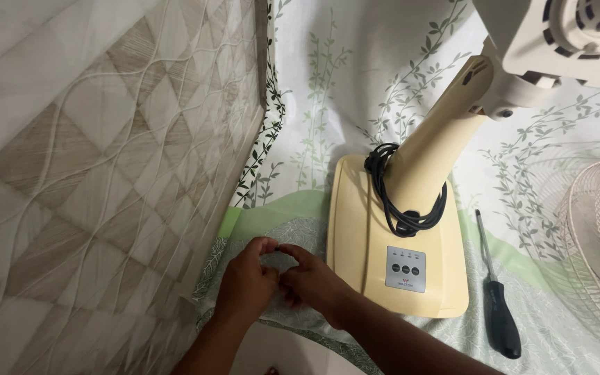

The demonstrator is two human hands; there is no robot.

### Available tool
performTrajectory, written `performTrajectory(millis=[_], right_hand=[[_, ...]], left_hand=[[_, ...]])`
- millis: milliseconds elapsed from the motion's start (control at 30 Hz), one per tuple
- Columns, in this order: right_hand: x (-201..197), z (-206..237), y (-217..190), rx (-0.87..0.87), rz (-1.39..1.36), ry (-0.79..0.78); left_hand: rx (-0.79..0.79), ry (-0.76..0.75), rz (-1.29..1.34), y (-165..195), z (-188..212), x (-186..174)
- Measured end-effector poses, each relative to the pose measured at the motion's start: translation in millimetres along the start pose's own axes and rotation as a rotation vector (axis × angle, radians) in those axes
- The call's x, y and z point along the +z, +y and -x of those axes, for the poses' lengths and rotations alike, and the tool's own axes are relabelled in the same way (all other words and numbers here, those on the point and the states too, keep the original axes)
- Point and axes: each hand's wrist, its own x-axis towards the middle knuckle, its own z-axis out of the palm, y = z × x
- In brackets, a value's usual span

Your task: The person works on a pedestal fan placed on a bed, using a screwdriver to loosen and turn the component at the fan's front hub, repeatedly repositioning the tool with both hands. They then set the screwdriver down and handle a small part by hand near the fan base.

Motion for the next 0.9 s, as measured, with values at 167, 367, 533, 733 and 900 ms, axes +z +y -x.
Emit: performTrajectory(millis=[167, 367, 533, 733, 900], right_hand=[[-2, -6, 7, 0.037, -0.034, 0.014], [-1, -4, 10, 0.04, -0.033, 0.05], [-3, 4, 11, 0.038, -0.024, 0.044], [-7, 26, 16, -0.011, -0.035, 0.028], [-19, 50, 21, -0.053, -0.055, 0.038]], left_hand=[[0.038, -0.014, -0.108, -5, -3, -4], [0.079, 0.012, -0.129, -4, 5, -3], [-0.006, -0.018, -0.156, 1, 15, -1], [-0.016, -0.016, -0.065, 19, 31, 6], [-0.041, -0.066, -0.071, 37, 44, 17]])
